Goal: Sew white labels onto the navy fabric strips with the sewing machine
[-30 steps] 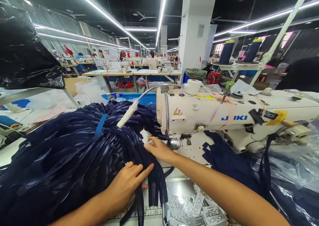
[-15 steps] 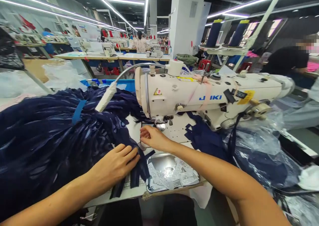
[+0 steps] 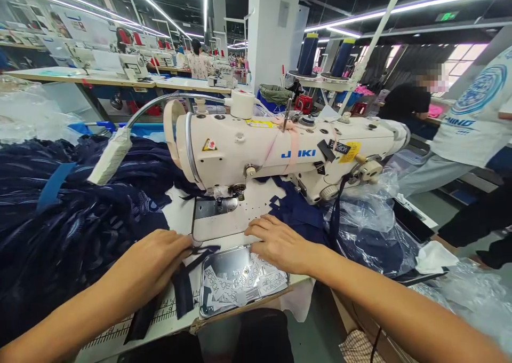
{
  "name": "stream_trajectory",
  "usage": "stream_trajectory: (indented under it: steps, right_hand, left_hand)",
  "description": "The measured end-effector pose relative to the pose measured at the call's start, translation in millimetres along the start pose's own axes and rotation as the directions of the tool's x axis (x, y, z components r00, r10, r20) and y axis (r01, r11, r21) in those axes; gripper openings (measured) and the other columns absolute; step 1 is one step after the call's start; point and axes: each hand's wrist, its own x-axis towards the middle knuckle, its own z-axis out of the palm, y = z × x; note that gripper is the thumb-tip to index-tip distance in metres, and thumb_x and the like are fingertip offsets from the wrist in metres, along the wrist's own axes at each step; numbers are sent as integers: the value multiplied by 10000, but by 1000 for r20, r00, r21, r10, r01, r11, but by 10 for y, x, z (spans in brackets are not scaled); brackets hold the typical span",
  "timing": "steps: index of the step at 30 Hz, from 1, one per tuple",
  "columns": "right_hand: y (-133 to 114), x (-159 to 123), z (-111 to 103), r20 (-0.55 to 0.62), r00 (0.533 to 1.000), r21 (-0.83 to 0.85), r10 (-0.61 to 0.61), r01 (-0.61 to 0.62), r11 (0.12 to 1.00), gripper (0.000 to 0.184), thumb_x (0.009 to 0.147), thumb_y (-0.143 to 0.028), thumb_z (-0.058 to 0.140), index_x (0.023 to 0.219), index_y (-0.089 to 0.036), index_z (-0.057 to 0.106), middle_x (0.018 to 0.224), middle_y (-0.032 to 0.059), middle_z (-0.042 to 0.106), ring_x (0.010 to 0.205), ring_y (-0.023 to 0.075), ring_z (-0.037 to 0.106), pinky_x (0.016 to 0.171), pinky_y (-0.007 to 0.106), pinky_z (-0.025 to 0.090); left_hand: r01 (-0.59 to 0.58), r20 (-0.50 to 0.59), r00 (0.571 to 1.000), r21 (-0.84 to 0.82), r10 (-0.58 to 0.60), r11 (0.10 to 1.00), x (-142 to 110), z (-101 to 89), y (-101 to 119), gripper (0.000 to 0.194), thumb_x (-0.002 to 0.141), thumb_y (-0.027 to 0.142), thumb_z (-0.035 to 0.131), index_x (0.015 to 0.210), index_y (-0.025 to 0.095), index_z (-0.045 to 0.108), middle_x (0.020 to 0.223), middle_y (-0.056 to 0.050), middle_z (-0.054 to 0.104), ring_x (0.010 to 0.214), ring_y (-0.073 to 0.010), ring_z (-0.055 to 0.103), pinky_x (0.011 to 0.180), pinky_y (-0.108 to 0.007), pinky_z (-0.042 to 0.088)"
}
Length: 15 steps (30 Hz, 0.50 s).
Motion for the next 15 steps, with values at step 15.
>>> stream_trajectory:
  steps: [15]
  right_hand:
    - [100, -2, 62, -184, 950, 459, 254, -146, 877, 169, 854, -202, 462, 756, -180, 597, 1017, 87, 595, 1037, 199, 495, 974, 438, 289]
  left_hand:
    - [325, 147, 884, -875, -444, 358, 353, 497, -181, 282, 655, 424, 559, 621, 145, 585, 510, 42, 448, 494, -105, 391, 497, -218, 293]
